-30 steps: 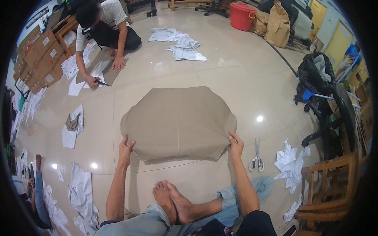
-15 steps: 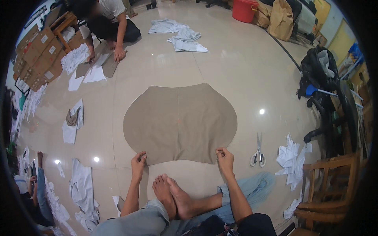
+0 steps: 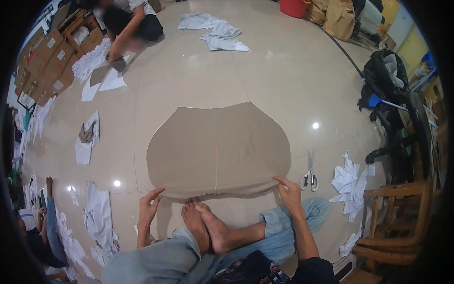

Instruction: The person sits on the floor and uses shears to cut white fabric pieces following a brown paper pattern. They repeatedly align the pattern, cut along the edges, and remove the pattern to reveal the cut fabric.

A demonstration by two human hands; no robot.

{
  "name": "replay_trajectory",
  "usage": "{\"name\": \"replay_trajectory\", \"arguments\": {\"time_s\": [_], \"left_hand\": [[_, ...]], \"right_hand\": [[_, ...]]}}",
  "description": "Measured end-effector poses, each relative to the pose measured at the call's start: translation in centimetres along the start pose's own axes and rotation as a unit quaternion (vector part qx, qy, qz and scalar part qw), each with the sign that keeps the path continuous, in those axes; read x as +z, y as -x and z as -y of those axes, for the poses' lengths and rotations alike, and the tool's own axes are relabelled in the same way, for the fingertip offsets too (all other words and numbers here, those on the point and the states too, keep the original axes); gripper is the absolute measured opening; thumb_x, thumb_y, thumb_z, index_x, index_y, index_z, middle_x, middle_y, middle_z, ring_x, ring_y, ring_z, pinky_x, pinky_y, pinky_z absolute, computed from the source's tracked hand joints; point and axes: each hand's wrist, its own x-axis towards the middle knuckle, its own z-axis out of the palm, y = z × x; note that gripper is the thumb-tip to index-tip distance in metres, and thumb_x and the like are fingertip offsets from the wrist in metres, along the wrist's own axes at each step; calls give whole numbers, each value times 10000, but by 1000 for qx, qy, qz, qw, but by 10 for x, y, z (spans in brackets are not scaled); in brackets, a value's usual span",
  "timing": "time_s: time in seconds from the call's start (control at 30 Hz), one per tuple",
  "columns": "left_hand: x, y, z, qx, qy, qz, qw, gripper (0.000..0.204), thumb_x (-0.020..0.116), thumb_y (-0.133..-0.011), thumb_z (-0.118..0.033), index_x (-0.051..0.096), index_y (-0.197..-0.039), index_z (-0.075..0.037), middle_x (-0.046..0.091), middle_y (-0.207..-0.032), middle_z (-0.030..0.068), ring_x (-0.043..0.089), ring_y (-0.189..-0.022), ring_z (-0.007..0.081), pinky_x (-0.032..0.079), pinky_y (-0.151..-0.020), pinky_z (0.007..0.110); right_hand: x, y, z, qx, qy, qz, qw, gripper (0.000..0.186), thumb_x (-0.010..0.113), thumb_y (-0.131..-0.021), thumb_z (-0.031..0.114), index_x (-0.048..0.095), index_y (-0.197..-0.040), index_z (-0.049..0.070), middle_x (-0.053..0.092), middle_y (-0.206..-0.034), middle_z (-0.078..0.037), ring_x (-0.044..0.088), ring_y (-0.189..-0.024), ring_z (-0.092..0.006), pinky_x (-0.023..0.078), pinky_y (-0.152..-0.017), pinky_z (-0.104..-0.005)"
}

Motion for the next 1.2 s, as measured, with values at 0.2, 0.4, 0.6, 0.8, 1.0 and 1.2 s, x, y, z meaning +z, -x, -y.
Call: {"name": "replay_trajectory", "arguments": {"time_s": [0.2,0.4,0.6,0.8,1.0,1.2], "left_hand": [[-29,-1,-24,30,-79,-30,996,274,655,-862,71,757,-1101,-15,745,-1110,116,709,-1024,229,531,-935,327],[-19,-123,-24,262,-88,-64,959,186,721,-849,-54,683,-1022,2,683,-962,109,623,-857,235,490,-792,334],[33,-201,9,-12,38,14,999,313,644,-1006,-240,674,-1018,71,646,-784,78,564,-769,117,469,-729,305],[55,-233,35,42,-30,-79,996,285,639,-1007,-234,690,-1074,39,702,-791,146,600,-702,173,491,-694,327],[53,-261,35,38,-76,-97,992,264,637,-1009,-255,707,-1089,-14,743,-863,175,705,-761,257,520,-719,356],[57,-274,31,32,-126,-68,989,269,639,-1006,-286,714,-1072,-36,746,-899,191,726,-830,338,534,-745,388]], "right_hand": [[-11,0,10,-7,23,-27,999,117,679,-900,29,742,-980,-29,745,-870,-126,724,-847,-228,536,-806,-299],[22,-109,17,-208,40,-131,969,226,684,-960,167,660,-914,-52,640,-748,-120,587,-715,-210,463,-701,-343],[69,-154,-41,9,39,-77,996,270,637,-1011,221,677,-954,-40,667,-774,-144,646,-753,-262,490,-722,-348],[85,-168,-34,-16,63,-152,986,197,626,-1009,170,688,-1024,-16,711,-835,-162,660,-726,-250,492,-689,-346],[82,-203,-13,-15,104,-117,988,177,619,-1012,164,691,-1031,3,717,-833,-158,678,-740,-271,504,-691,-371],[92,-224,-44,-31,129,-127,983,195,637,-1000,198,695,-1017,13,735,-849,-181,707,-762,-346,529,-718,-406]]}}
